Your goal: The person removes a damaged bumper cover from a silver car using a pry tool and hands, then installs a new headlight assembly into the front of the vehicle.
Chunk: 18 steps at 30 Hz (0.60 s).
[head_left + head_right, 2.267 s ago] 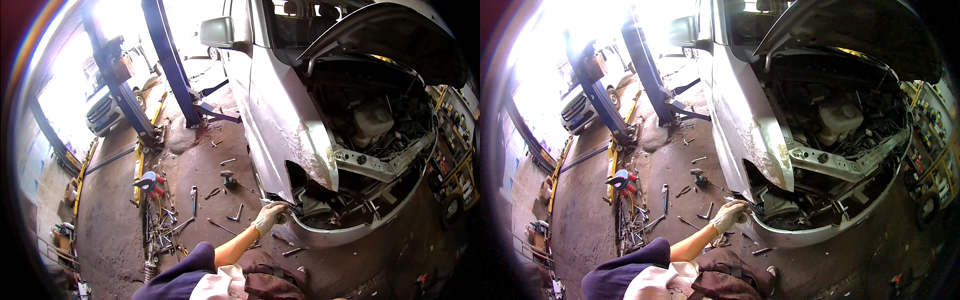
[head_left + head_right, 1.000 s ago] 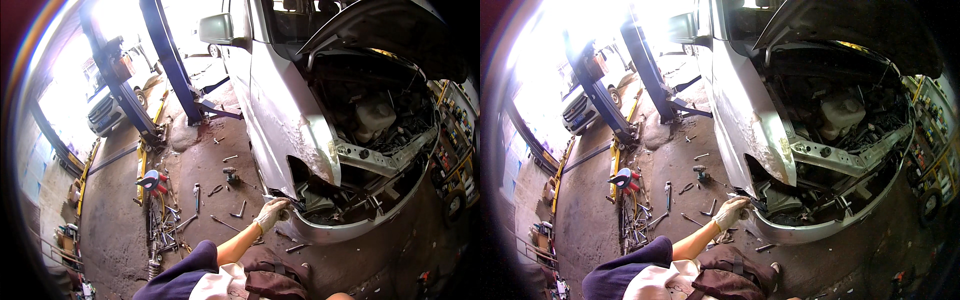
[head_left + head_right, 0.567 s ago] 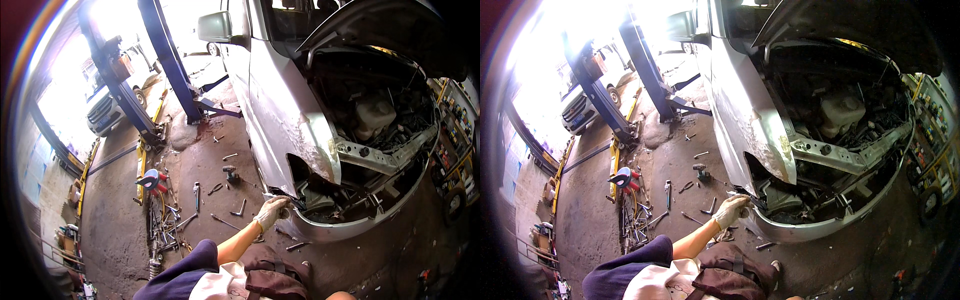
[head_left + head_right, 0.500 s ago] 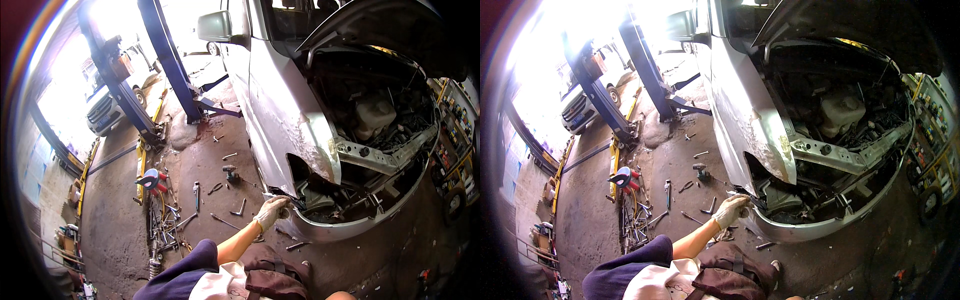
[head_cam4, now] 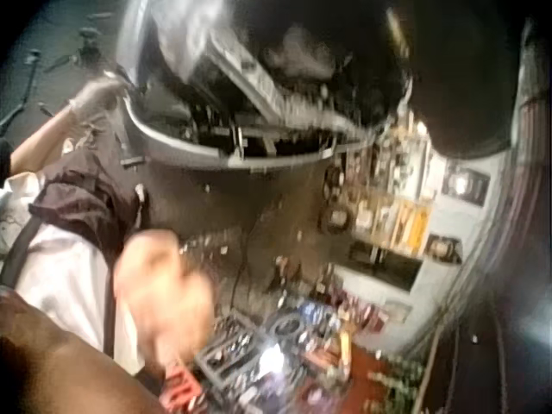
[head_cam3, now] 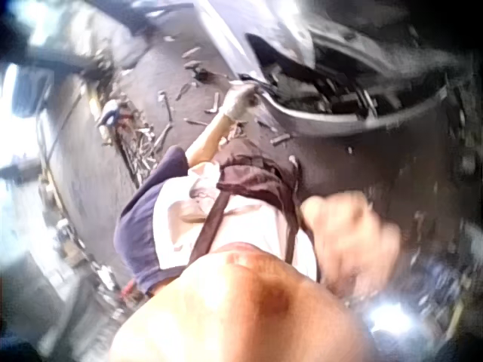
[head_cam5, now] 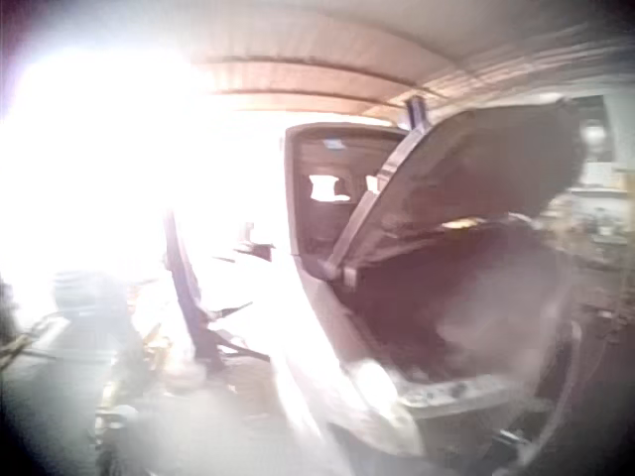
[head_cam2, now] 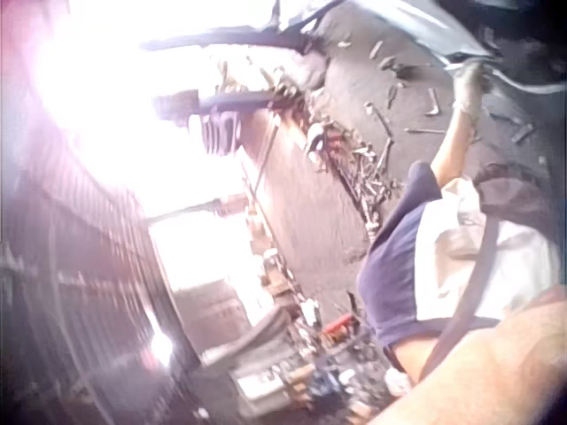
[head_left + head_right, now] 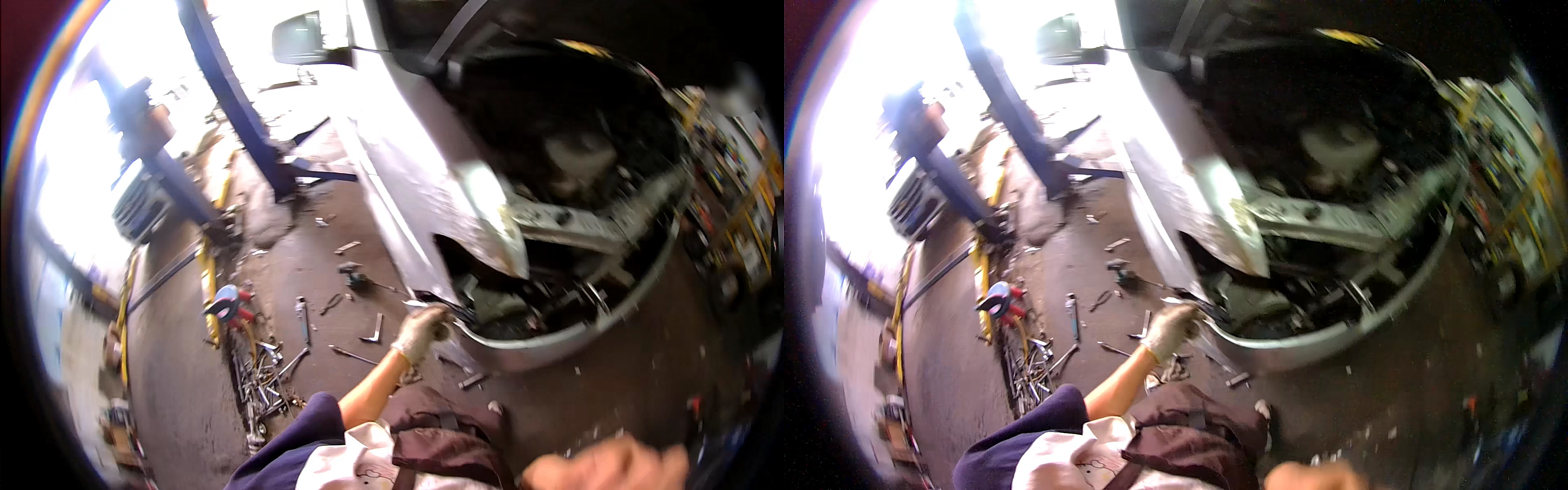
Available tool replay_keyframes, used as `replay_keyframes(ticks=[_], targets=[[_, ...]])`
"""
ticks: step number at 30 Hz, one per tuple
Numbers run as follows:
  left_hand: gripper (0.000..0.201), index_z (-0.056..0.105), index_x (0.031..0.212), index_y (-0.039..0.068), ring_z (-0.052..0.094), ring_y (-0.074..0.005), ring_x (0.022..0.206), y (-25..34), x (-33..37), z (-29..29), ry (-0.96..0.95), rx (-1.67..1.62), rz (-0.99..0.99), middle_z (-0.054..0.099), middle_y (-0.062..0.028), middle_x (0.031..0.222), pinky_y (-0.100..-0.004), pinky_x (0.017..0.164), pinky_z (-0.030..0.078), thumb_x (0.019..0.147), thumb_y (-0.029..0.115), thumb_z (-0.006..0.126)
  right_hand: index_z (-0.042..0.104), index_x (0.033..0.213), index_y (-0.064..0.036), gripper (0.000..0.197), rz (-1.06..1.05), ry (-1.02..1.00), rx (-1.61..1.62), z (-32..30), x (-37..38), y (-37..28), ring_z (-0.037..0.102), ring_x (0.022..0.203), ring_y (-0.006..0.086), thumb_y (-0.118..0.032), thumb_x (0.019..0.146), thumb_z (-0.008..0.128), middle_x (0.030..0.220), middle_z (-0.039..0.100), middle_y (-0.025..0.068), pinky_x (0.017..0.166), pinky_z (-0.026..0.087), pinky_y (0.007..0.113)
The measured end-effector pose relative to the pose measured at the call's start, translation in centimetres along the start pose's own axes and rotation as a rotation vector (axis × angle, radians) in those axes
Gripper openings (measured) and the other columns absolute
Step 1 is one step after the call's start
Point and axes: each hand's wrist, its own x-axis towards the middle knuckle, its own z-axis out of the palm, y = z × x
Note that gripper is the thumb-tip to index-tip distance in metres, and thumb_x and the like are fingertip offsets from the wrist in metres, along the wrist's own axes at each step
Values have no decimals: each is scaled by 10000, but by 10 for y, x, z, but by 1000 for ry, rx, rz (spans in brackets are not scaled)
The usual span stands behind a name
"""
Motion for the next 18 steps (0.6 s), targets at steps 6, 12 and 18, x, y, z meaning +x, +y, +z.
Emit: replay_keyframes(ticks=[6,12,18], targets=[[290,564,1107,32,552,-203,640,-4,1,0,-41,-80,20,637,-116,886,-330,578,429,900,232,531,594,1002,39,160,152,221,-238,-33,18,86,486,590,48,4,847,616,749,557,7,509,392,187],[278,547,1122,18,551,-199,606,2,-4,4,-54,-125,31,651,-120,902,-305,555,429,914,200,512,603,1017,32,167,108,189,-406,-39,19,95,456,693,1,-16,861,637,842,540,-29,608,370,142],[267,553,1107,16,548,-197,593,0,-2,2,-57,-112,43,651,-119,896,-297,541,427,913,195,512,614,1022,19,172,122,202,-473,-37,19,96,456,730,-3,-11,855,644,873,536,-42,642,375,140]])
